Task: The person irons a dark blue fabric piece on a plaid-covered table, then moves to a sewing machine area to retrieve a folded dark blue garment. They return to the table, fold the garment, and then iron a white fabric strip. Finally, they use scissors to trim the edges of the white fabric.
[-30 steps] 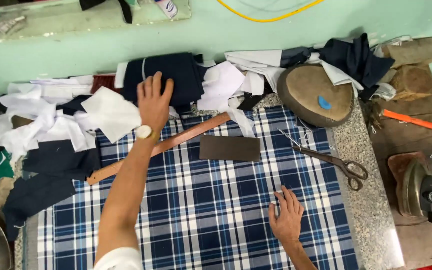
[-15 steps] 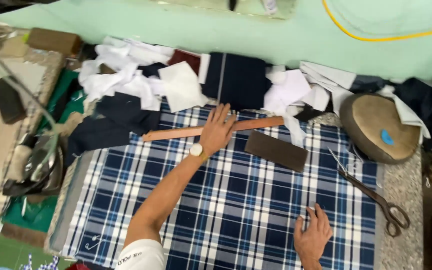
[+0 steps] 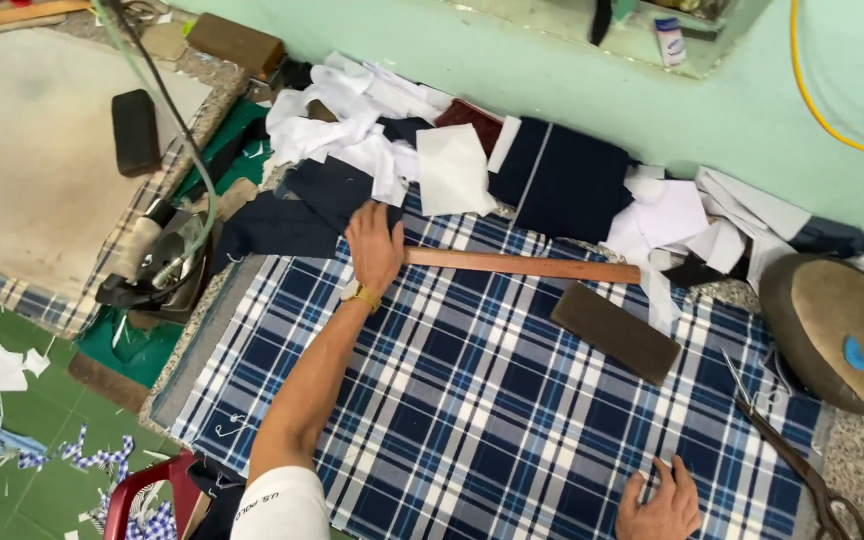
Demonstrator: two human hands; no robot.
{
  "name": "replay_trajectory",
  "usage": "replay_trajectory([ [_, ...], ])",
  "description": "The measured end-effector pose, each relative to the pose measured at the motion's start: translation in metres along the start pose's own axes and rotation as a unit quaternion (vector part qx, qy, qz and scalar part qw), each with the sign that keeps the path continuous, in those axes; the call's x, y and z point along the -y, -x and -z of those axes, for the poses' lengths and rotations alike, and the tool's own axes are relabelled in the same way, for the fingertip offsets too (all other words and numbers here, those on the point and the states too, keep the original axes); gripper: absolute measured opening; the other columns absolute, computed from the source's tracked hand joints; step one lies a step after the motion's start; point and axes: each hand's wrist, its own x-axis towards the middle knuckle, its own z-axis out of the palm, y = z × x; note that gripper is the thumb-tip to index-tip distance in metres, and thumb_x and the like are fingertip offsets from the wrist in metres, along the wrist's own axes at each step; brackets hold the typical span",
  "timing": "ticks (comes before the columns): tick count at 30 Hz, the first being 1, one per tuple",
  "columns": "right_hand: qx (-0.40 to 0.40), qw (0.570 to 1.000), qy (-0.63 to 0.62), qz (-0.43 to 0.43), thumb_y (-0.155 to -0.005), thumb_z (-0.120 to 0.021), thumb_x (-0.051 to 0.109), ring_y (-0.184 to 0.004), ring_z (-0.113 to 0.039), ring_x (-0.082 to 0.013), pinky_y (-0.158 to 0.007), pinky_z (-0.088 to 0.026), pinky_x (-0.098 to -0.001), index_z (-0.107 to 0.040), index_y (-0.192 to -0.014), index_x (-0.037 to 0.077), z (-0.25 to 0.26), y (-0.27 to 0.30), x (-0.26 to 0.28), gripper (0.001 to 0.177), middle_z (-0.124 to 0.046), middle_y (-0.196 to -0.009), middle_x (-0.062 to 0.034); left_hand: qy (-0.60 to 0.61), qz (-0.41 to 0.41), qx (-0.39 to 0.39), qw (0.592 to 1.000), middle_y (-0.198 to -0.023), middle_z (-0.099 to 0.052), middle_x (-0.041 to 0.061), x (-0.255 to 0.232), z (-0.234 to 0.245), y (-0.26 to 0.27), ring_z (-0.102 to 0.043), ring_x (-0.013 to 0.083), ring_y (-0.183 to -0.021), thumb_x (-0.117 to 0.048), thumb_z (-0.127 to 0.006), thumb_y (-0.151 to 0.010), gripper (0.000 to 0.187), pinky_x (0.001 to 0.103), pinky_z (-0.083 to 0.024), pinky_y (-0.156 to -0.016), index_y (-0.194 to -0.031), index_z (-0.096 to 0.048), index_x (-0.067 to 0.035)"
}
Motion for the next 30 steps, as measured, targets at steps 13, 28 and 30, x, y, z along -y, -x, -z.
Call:
replay_trajectory([
  [13,-0.063,0.997,0.026,0.035,-0.114,-0.049,0.042,-0.126,-0.070,-0.0300,-0.104,-0.052,-0.0414,-0.078,-0.116,0.006,-0.002,-0.006,0.005,0.046,-0.074,-0.140,-0.0134,-0.178,0.091,-0.006,0.980,-0.083,-0.061,0.011,0.049,-0.061,-0.071,-0.053,0.0320,-0.088,-0.052,-0.079,-0.087,0.044,0.044,-0.041,-0.077,-0.083,-0.067,-0.010],
  [28,0.041,0.994,-0.097,0.034,-0.100,-0.061,0.026,-0.129,-0.060,-0.0390,-0.106,-0.047,-0.0543,-0.070,-0.125,0.003,0.022,-0.019,0.003,0.035,-0.063,-0.143,-0.0214,0.511,-0.106,-0.012,0.853,-0.082,-0.043,0.002,-0.161,0.134,-0.187,-0.057,0.0250,-0.115,-0.027,-0.047,-0.112,0.025,0.035,-0.046,-0.097,-0.096,-0.050,-0.008],
  [30,0.029,0.992,-0.122,0.016,-0.100,-0.060,0.026,-0.134,-0.057,-0.0378,-0.112,-0.042,-0.0536,-0.068,-0.126,0.005,0.032,-0.019,0.003,0.035,-0.061,-0.144,-0.0198,0.550,-0.150,0.056,0.820,-0.086,-0.041,0.003,-0.223,0.168,-0.158,-0.055,0.0342,-0.140,-0.025,-0.044,-0.115,0.024,0.033,-0.042,-0.094,-0.098,-0.045,-0.008],
])
